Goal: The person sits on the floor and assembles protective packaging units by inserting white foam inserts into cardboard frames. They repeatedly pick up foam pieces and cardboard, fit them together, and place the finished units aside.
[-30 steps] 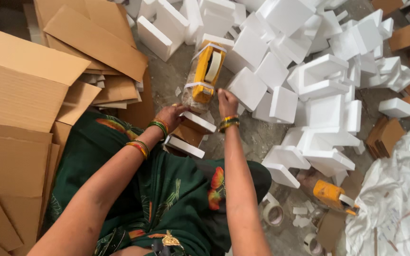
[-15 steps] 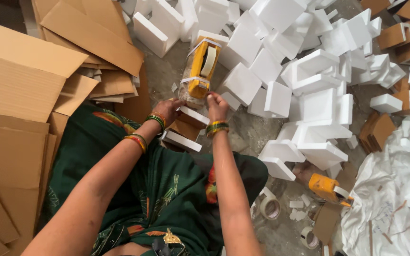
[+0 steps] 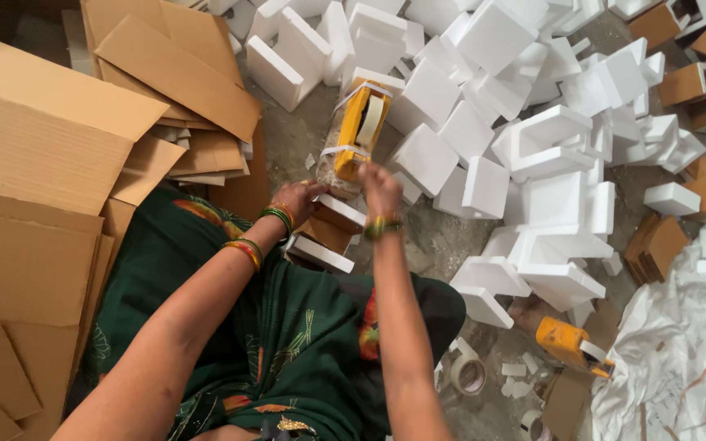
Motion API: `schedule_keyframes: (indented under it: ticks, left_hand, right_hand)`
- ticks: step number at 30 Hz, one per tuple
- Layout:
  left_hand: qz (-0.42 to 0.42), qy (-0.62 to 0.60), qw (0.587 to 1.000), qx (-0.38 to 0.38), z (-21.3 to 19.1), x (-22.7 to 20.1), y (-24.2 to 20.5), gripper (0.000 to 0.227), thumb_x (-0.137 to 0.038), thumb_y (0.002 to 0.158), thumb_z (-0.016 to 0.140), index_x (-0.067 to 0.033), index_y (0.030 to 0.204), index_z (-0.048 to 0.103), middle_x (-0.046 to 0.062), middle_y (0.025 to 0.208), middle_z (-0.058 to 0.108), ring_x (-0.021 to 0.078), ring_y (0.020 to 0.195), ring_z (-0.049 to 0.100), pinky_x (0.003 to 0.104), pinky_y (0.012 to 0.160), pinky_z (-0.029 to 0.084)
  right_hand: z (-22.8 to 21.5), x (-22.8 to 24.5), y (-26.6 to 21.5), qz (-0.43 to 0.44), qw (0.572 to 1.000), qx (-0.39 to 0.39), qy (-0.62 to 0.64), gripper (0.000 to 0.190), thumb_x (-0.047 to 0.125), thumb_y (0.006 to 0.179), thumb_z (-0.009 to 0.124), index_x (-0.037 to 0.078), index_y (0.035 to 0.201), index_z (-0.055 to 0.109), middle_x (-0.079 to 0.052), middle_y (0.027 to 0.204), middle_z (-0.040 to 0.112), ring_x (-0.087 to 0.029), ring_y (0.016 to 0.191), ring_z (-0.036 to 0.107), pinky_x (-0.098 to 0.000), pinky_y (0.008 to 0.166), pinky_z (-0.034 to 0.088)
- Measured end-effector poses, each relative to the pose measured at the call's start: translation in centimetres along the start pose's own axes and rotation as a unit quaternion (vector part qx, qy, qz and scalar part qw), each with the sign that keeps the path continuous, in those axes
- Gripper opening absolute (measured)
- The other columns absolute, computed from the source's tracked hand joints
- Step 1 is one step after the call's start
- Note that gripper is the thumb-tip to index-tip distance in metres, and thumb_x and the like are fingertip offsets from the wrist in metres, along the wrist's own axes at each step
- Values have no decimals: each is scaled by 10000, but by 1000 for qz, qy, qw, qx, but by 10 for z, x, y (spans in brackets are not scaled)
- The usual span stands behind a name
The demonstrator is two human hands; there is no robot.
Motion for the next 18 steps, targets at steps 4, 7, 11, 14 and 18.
schedule_keyframes:
  ticks: [4,7,11,14,18]
  left_hand:
    - [13,-20,1000,-10,-3,-4,1,374,-222,850,714,-237,1224,701,69,1189,696,343,1059,659,473,942,486]
    - [16,-7,1000,-12,-3,-5,-1,389,-204,866,696,-246,1253,694,73,1176,699,335,1082,661,478,921,494]
    - [0,-6,1000,4,-1,-2,0,388,-193,862,700,-236,1248,686,67,1172,704,321,1083,669,490,935,488]
    - [6,-46,999,22,-4,-3,2,436,-221,832,729,-222,1265,672,95,1205,673,345,1084,656,474,945,505]
    - [-12,-97,994,54,-3,-4,1,548,-283,735,805,-179,1247,639,123,1203,623,363,1107,619,484,940,489]
  right_hand:
    - [11,-66,-82,78,988,91,93,306,142,933,795,-56,1151,715,-92,995,773,-152,831,691,-310,738,531]
    - [14,-119,-91,166,977,112,80,313,130,889,753,-2,1171,726,-59,974,768,-126,821,719,-279,739,580]
    - [24,-154,-57,143,981,110,-67,206,91,883,777,-53,1030,770,-76,858,757,-142,709,684,-291,646,571]
    - [36,-157,-47,154,985,65,-50,150,49,859,786,-88,914,764,-112,767,730,-192,624,678,-344,572,550]
    - [33,-140,-57,165,980,36,-101,224,146,880,783,-76,899,763,-138,765,745,-207,627,703,-374,607,579]
Point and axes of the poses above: each hand's wrist, its own y-axis towards the middle knuckle, its own z-axis out of the palm, x = y × z, the point moved 7 cm from there along y, towards the middle knuckle
